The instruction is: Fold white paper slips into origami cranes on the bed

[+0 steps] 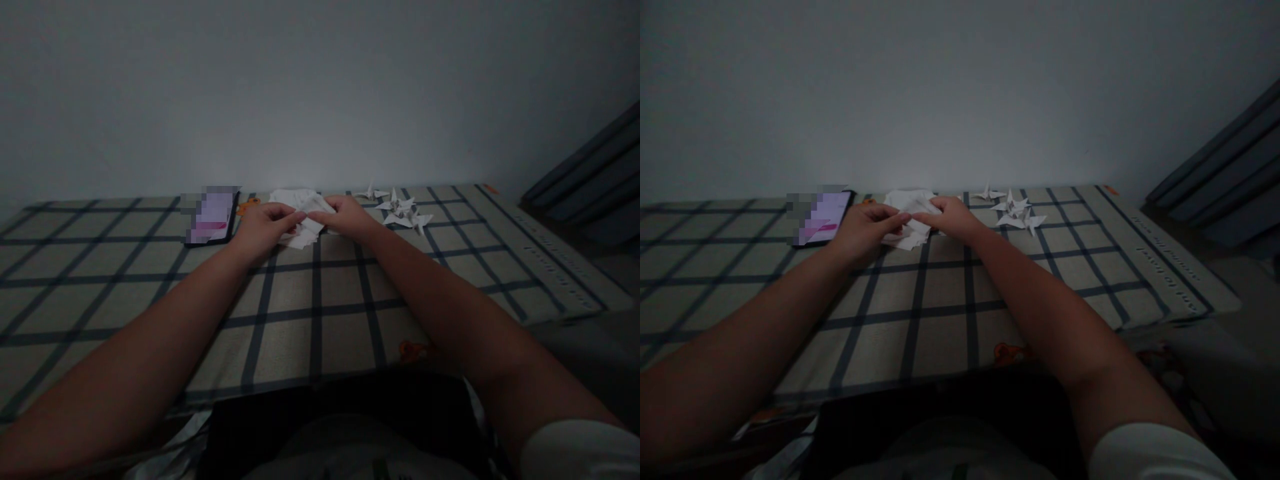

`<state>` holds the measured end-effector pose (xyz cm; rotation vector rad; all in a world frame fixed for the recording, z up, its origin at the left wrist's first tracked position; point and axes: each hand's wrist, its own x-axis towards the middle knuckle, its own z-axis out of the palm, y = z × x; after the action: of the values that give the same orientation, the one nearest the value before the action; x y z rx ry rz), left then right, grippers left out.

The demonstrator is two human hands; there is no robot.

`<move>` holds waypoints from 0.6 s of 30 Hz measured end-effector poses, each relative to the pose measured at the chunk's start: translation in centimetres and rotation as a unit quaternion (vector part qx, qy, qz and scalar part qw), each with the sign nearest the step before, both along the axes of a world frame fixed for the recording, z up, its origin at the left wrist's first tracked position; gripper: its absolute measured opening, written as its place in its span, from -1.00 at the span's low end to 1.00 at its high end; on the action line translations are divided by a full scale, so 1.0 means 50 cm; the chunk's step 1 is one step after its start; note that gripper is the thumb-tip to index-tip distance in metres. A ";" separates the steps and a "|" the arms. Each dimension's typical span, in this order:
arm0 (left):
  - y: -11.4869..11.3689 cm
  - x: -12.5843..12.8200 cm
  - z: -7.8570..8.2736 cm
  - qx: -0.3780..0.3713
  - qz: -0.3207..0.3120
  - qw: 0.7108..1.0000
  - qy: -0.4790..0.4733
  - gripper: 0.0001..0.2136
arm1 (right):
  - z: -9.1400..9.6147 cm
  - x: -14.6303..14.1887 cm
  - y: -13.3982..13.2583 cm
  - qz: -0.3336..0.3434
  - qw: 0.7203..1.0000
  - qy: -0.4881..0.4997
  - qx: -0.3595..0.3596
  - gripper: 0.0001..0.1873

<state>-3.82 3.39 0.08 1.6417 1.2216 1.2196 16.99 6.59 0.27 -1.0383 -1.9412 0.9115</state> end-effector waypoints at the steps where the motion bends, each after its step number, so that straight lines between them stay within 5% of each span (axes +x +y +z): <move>1: -0.001 0.000 0.002 0.000 0.002 1.000 -0.001 -0.65 | 0.002 -0.002 -0.002 -0.004 1.000 0.010 -0.007 -0.68; 6: -0.003 0.002 0.015 -0.004 0.025 1.000 -0.007 -0.67 | 0.011 -0.012 -0.006 -0.006 0.990 0.116 -0.078 -0.80; 18: 0.008 0.008 0.004 -0.100 -0.015 0.981 -0.164 -0.85 | 0.005 -0.001 0.016 -0.072 0.966 0.226 -0.105 -0.84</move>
<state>-3.42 3.81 0.26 1.2509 1.0699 1.2460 16.91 7.37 0.52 -0.9731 -1.3966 1.1726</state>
